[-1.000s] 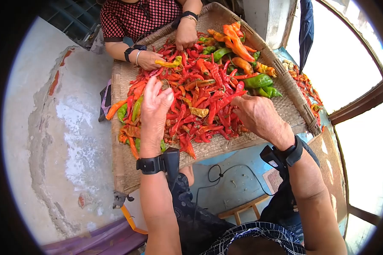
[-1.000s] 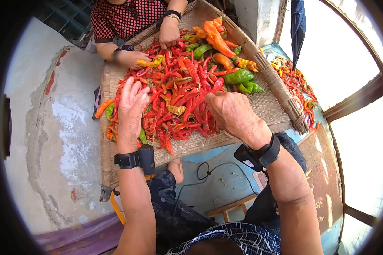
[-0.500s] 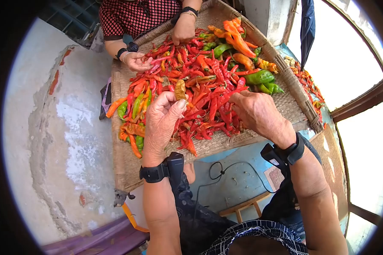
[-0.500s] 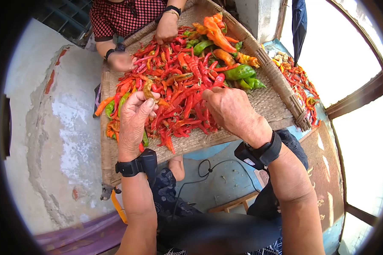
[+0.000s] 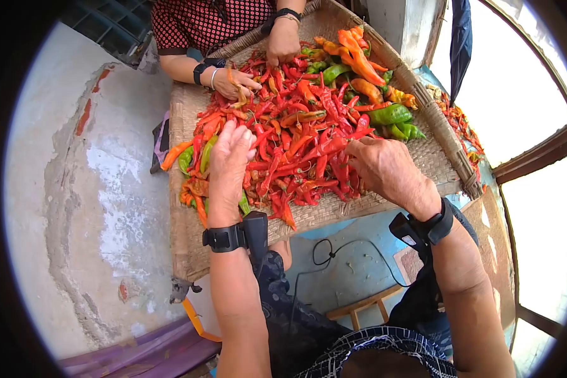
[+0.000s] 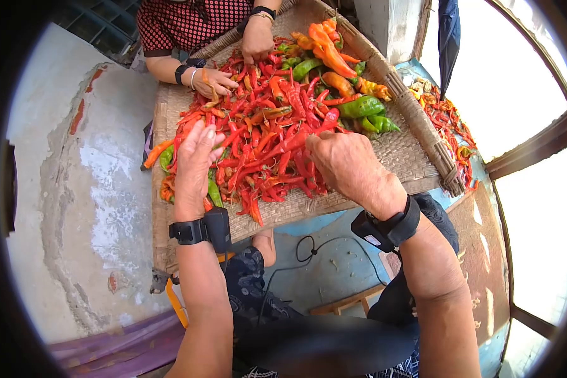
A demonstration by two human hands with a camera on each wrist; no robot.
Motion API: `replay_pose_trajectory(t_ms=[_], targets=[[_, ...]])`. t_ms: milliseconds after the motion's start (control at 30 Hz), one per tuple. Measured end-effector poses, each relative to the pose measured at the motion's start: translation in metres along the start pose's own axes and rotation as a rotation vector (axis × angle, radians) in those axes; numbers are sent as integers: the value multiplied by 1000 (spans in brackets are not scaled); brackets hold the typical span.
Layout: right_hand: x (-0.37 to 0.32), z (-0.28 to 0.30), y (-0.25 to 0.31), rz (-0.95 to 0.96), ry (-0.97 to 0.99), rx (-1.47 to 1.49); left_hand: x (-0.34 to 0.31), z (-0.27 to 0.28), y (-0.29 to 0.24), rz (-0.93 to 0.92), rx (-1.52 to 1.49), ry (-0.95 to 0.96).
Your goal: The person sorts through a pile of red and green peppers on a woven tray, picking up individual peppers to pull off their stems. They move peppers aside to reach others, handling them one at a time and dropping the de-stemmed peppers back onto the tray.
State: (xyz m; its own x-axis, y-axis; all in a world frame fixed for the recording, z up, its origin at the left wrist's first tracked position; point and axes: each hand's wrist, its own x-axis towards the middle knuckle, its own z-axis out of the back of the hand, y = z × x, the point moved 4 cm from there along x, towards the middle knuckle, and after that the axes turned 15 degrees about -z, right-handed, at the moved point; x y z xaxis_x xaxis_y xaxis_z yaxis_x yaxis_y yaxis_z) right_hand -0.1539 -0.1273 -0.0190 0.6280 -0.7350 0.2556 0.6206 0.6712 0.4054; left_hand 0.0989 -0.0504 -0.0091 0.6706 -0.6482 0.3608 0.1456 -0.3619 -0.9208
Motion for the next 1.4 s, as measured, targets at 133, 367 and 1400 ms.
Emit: replay_pose_trajectory(t_ms=[133,367,1400], targets=[[-1,0,1,-10,-3,-1,-17,-2,15,48,751,590],[-2,2,-1,26,-18,16,-16,0,0,4,698,581],[-3,-3,6,1,98,-110,-1,-11,38,-227,1252,793]])
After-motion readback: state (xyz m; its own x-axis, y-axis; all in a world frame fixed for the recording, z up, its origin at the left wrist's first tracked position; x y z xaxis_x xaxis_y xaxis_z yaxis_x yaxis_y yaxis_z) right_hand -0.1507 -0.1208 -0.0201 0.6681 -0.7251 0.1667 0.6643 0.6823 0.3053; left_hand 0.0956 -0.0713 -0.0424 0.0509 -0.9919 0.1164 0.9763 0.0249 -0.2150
